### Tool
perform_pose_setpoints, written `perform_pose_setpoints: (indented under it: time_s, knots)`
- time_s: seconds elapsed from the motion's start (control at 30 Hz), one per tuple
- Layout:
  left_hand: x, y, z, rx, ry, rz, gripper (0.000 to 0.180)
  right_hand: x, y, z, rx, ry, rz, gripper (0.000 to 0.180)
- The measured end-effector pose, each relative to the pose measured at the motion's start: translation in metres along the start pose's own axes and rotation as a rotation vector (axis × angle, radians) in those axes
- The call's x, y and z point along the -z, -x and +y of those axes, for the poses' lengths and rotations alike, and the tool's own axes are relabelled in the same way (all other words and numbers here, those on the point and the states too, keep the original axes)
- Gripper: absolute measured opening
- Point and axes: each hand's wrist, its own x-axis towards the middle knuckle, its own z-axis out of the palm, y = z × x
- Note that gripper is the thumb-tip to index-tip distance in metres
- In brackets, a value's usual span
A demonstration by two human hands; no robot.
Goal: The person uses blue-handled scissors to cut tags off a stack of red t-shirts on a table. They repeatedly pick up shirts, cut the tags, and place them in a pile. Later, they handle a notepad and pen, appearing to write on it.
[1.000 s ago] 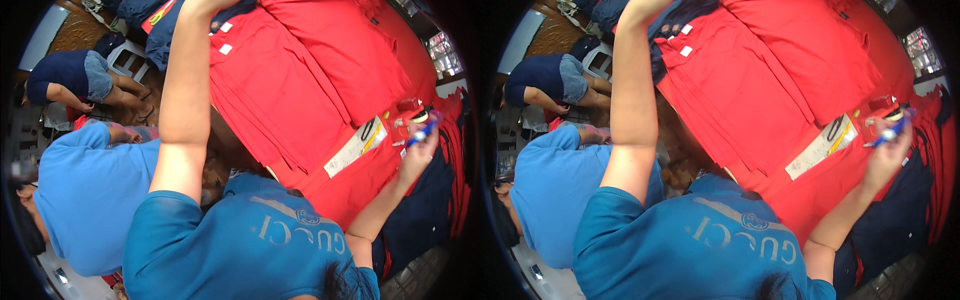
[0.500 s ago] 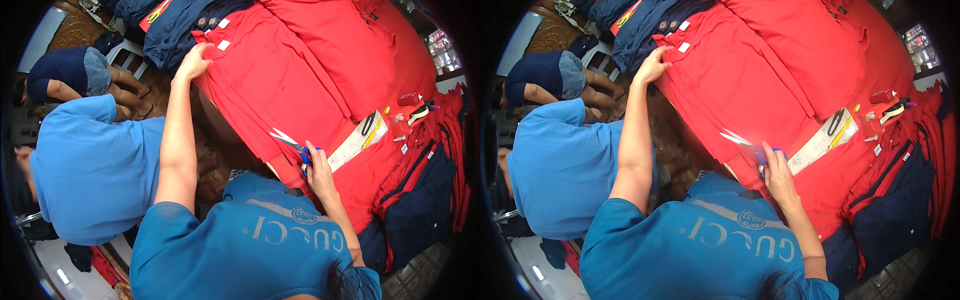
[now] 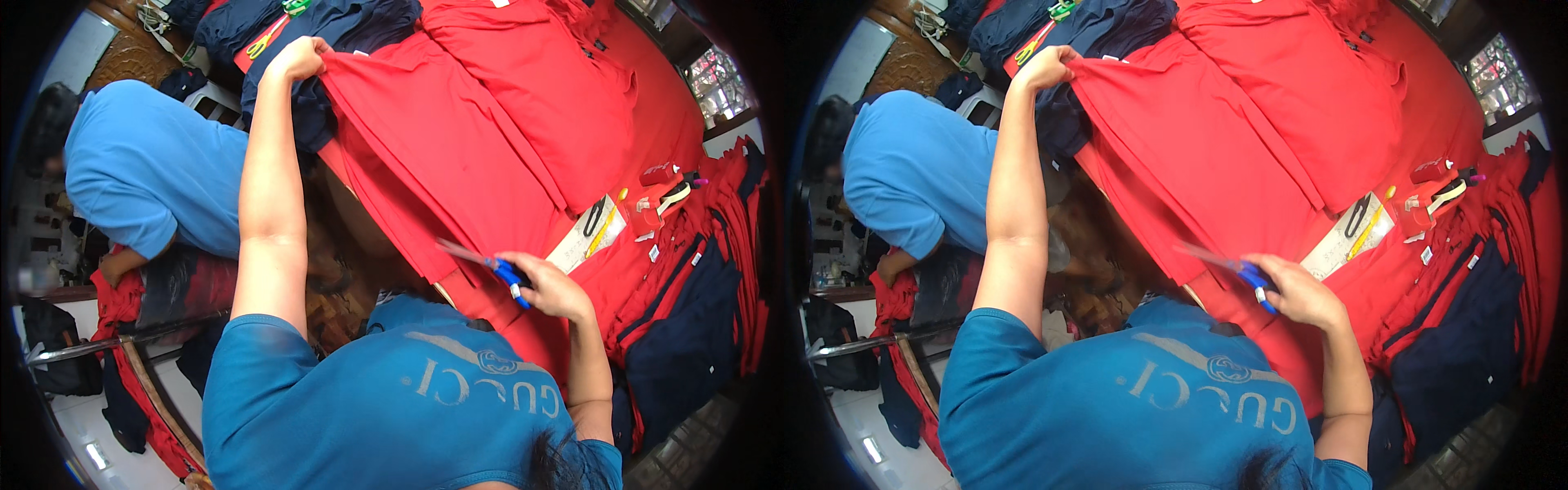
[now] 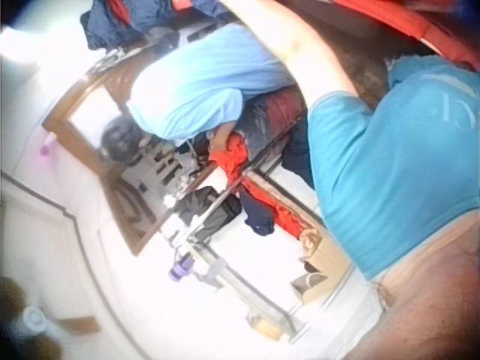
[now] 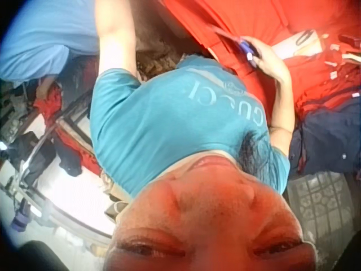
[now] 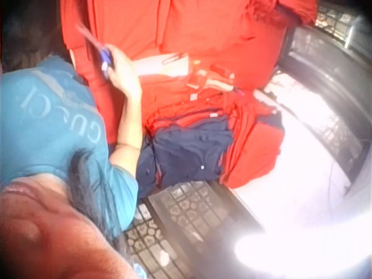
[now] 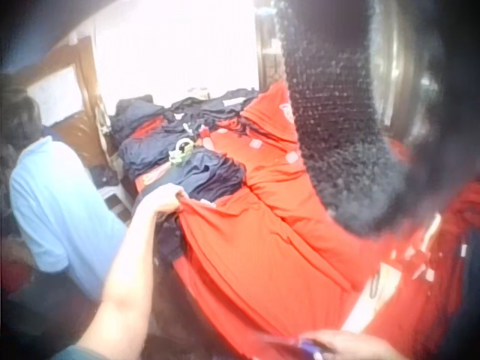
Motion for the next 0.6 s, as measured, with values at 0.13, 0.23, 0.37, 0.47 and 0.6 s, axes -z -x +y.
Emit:
perform_pose_setpoints:
  time_s: [0.13, 0.23, 0.37, 0.47, 0.6]
  knots:
    - [-0.025, 0.013, -0.031, 0.164, 0.209, 0.001, 0.046, -0.020, 0.004, 0.012, -0.085, 0.008, -0.027, 0.057]
    - [-0.057, 0.039, -0.039, 0.249, 0.685, 0.119, 0.052, -0.031, 0.003, 0.011, -0.153, 0.059, 0.020, 0.057]
    - [-0.080, 0.062, -0.034, 0.269, 0.882, 0.326, 0.036, -0.034, 0.001, 0.008, -0.185, 0.059, 0.059, 0.055]
    - [-0.105, 0.067, -0.030, 0.264, 0.791, 0.646, 0.026, -0.036, 0.000, 0.010, -0.195, 0.049, 0.080, 0.054]
    - [-0.138, 0.081, -0.016, 0.213, 0.581, 0.769, 0.033, -0.032, -0.001, 0.010, -0.247, -0.062, 0.107, 0.055]
